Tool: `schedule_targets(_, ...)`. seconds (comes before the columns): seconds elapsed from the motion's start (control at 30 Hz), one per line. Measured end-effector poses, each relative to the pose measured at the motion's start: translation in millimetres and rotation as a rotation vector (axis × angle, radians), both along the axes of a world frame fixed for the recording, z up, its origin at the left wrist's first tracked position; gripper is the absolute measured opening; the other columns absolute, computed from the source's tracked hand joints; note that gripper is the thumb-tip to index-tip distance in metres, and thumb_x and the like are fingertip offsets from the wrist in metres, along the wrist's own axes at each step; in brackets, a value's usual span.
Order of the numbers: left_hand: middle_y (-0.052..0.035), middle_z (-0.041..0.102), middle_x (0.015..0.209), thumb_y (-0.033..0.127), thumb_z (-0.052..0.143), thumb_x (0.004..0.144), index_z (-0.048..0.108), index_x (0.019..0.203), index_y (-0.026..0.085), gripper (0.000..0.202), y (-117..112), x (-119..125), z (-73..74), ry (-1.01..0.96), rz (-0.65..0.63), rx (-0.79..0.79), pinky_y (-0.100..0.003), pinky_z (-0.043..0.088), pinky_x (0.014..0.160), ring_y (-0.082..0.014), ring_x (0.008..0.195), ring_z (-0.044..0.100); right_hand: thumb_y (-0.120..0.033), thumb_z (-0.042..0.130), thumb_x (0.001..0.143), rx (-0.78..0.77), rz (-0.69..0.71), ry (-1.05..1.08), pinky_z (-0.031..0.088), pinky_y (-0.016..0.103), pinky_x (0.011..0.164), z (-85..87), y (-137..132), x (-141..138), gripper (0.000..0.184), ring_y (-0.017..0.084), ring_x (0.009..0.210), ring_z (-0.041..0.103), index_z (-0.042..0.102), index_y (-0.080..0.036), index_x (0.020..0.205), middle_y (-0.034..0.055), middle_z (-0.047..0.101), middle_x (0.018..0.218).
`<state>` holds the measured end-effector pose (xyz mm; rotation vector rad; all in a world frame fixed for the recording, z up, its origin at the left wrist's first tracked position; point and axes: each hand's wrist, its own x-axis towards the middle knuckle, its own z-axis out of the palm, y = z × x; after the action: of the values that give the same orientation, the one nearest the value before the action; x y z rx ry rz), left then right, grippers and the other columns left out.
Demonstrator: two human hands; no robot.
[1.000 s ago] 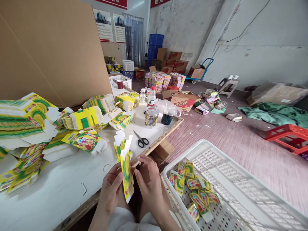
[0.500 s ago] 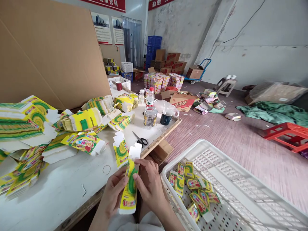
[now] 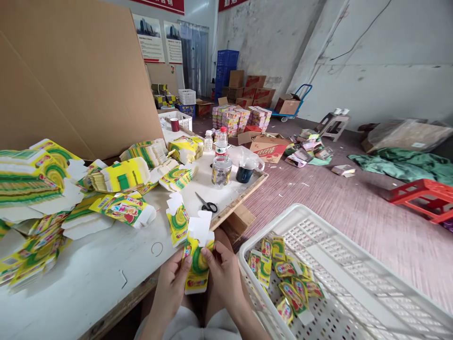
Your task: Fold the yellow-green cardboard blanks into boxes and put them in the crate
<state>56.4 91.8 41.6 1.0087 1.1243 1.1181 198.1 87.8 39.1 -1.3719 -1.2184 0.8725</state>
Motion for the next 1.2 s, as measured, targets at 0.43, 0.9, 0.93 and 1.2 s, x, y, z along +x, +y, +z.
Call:
schedule_targets(0.43, -0.0153, 0.067, 0.136, 0.042, 0.07, 0.088, 0.036, 0.15, 0.024, 0.073, -3, -9, 5.3, -0.093, -0.131, -0.008, -0.038, 0.046, 0.107, -0.0295, 0.131, 0.058, -0.038, 0.058, 0.097, 0.137, 0.205, 0.057, 0.049, 0.026, 0.066, 15.5, -5, 21, 0.038, 0.015, 0.071, 0.058, 0.054, -0.025, 0.132, 0.0045, 0.066, 0.103)
schedule_targets(0.9, 0.0006, 0.071, 0.074, 0.029, 0.083, 0.073, 0.058, 0.102, 0.025, 0.039, -15, -3, 19.2, -0.214, -0.291, -0.112, -0.024, 0.049, 0.06, -0.016, 0.063, 0.065, -0.049, 0.049, 0.1, 0.072, 0.295, -0.041, 0.043, 0.025, 0.06, 25.2, -6, 37, 0.044, 0.015, 0.066, 0.059, 0.068, -0.018, 0.074, 0.0027, 0.064, 0.072)
schedule_targets(0.93, 0.001, 0.071, 0.074, 0.027, 0.082, 0.073, 0.058, 0.101, 0.025, 0.037, -15, -3, 19.5, -0.204, -0.296, -0.101, -0.023, 0.048, 0.059, -0.0158, 0.062, 0.065, -0.047, 0.051, 0.1, 0.11, 0.279, -0.046, 0.045, 0.026, 0.063, 25.2, -5, 36, 0.043, 0.016, 0.07, 0.061, 0.068, -0.018, 0.072, 0.0034, 0.064, 0.074)
schedule_targets(1.2, -0.011, 0.078, 0.104, 0.032, 0.081, 0.077, 0.042, 0.142, 0.027, 0.076, -16, 1, 13.1, -0.171, -0.187, -0.059, -0.034, 0.055, 0.078, -0.0267, 0.089, 0.074, -0.042, 0.058, 0.097, 0.173, 0.129, 0.087, 0.053, 0.029, 0.068, 23.6, -4, 35, 0.033, 0.019, 0.075, 0.064, 0.059, -0.025, 0.125, 0.0022, 0.066, 0.084)
